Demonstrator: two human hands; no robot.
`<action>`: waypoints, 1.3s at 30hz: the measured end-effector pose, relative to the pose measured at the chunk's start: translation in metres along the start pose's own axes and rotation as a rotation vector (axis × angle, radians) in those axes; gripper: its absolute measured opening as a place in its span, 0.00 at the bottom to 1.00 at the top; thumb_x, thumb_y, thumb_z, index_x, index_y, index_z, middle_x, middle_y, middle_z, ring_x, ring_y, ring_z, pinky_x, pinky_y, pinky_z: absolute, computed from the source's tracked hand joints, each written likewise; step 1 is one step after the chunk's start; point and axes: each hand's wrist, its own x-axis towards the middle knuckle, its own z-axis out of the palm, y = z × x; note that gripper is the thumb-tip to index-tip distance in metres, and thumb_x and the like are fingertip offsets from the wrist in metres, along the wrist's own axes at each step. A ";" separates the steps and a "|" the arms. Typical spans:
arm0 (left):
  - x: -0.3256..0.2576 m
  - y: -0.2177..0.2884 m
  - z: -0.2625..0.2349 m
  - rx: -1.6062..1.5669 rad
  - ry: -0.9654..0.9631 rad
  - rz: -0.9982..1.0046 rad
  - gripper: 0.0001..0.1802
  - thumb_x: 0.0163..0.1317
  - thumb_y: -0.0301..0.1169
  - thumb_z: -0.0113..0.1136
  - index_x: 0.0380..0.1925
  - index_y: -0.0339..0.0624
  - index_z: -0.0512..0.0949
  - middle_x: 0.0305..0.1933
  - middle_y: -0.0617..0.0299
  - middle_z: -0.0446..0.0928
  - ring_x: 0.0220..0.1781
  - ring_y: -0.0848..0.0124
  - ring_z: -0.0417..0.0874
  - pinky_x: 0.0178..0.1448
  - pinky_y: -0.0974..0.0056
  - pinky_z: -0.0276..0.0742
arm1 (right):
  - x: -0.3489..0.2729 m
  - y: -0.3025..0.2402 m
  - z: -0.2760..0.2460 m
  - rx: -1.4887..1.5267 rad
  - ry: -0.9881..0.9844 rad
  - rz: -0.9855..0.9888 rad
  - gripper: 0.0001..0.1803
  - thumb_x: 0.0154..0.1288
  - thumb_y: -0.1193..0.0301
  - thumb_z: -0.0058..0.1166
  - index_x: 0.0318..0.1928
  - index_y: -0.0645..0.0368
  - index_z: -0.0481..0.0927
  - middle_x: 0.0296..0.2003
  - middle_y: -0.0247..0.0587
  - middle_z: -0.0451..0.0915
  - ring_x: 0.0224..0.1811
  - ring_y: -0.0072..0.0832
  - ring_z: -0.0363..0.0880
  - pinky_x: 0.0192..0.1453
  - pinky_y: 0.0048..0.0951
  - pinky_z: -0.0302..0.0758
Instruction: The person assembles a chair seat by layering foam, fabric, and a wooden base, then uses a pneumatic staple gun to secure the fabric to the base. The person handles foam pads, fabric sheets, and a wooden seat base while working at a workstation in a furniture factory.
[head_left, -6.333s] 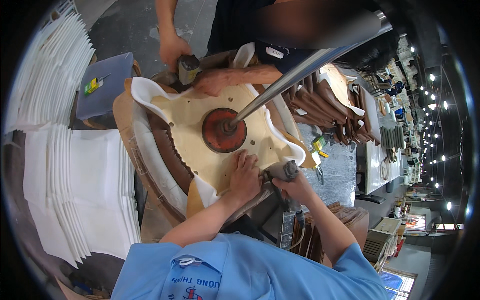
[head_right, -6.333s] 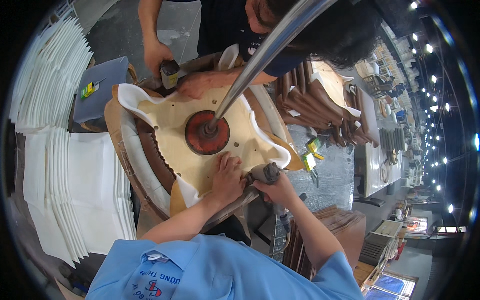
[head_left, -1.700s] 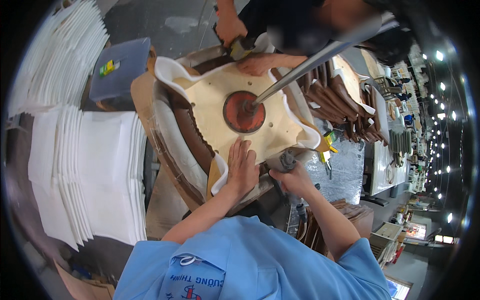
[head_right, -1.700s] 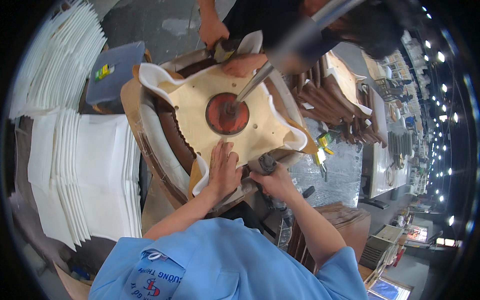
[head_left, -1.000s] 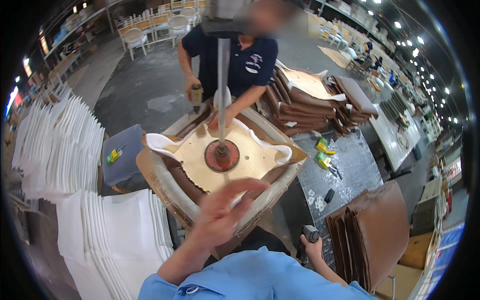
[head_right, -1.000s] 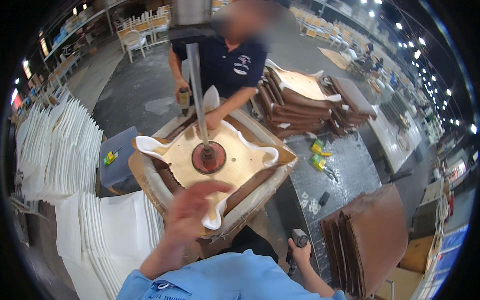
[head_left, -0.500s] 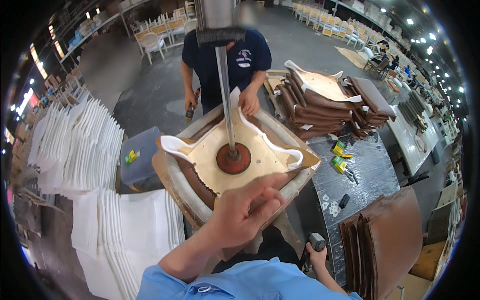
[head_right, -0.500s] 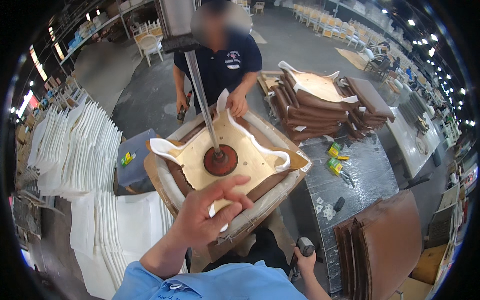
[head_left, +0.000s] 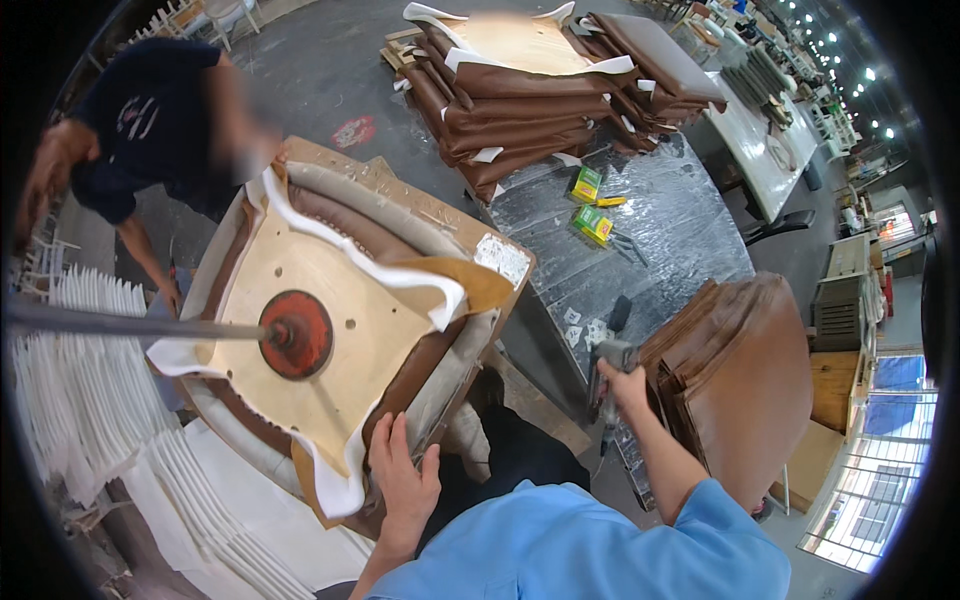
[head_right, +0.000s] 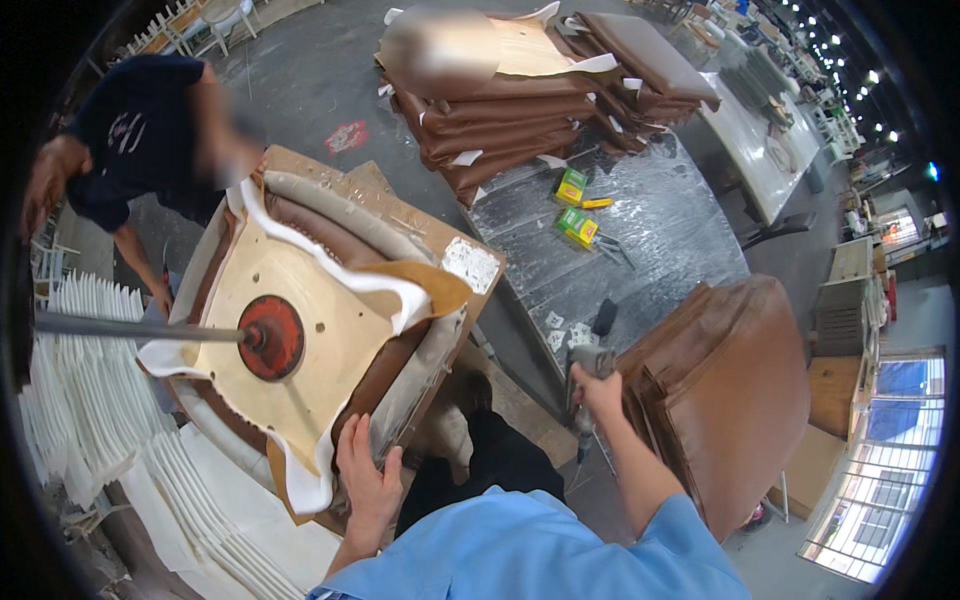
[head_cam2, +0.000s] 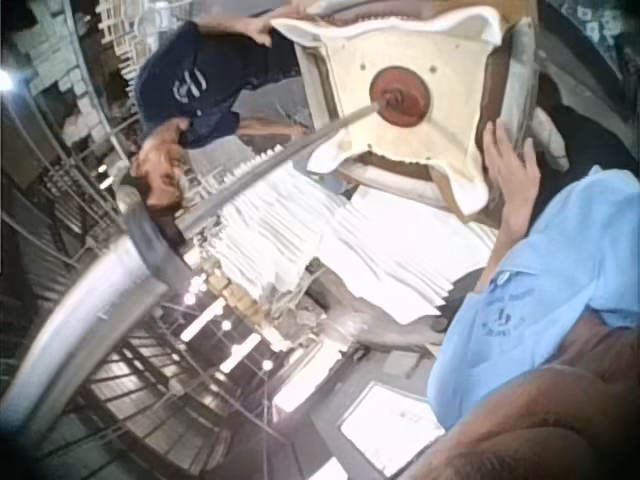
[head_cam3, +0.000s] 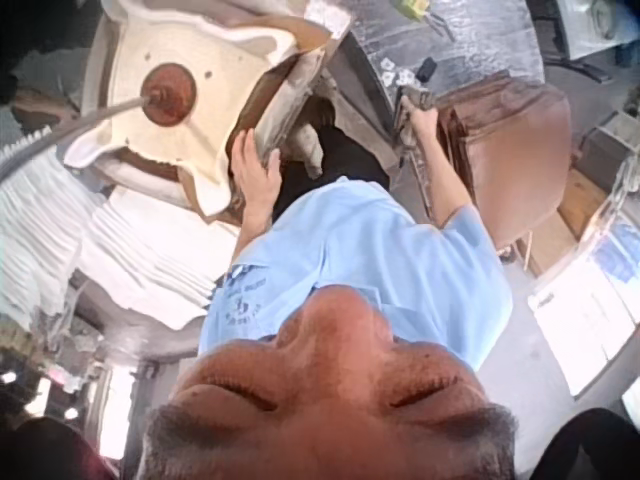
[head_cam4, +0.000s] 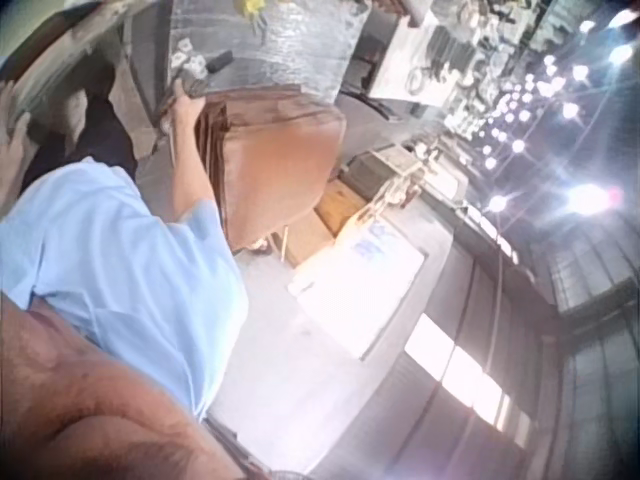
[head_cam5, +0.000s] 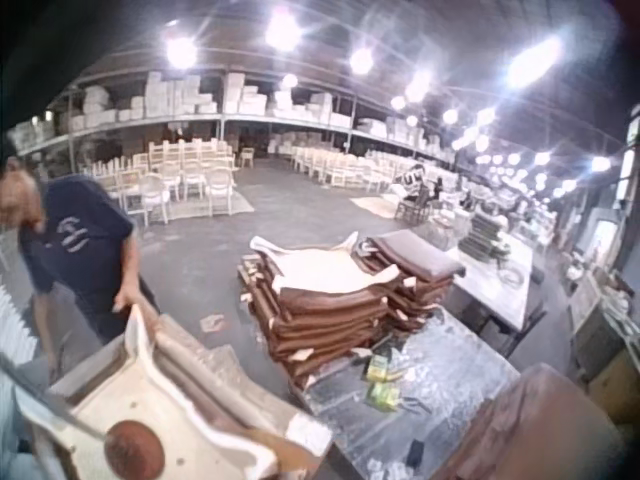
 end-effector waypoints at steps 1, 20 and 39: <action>-0.003 -0.011 0.014 0.106 0.022 0.016 0.32 0.67 0.34 0.73 0.70 0.36 0.79 0.76 0.41 0.75 0.79 0.38 0.73 0.80 0.39 0.67 | 0.028 -0.008 0.000 0.060 0.011 0.002 0.14 0.70 0.69 0.77 0.48 0.62 0.87 0.33 0.38 0.86 0.22 0.29 0.81 0.27 0.38 0.78; 0.012 0.003 0.021 0.567 0.017 -0.054 0.37 0.58 0.38 0.80 0.69 0.46 0.81 0.77 0.51 0.77 0.80 0.46 0.76 0.85 0.39 0.67 | 0.369 -0.009 0.084 0.030 -0.345 0.132 0.31 0.78 0.54 0.72 0.69 0.62 0.81 0.53 0.43 0.85 0.43 0.35 0.83 0.48 0.41 0.80; -0.038 -0.148 -0.109 0.439 0.391 -0.124 0.39 0.76 0.57 0.62 0.81 0.52 0.73 0.83 0.47 0.69 0.86 0.35 0.62 0.85 0.33 0.59 | 0.060 -0.108 0.206 -0.644 -0.006 -1.252 0.32 0.82 0.53 0.59 0.73 0.63 0.79 0.61 0.64 0.82 0.66 0.61 0.78 0.72 0.54 0.75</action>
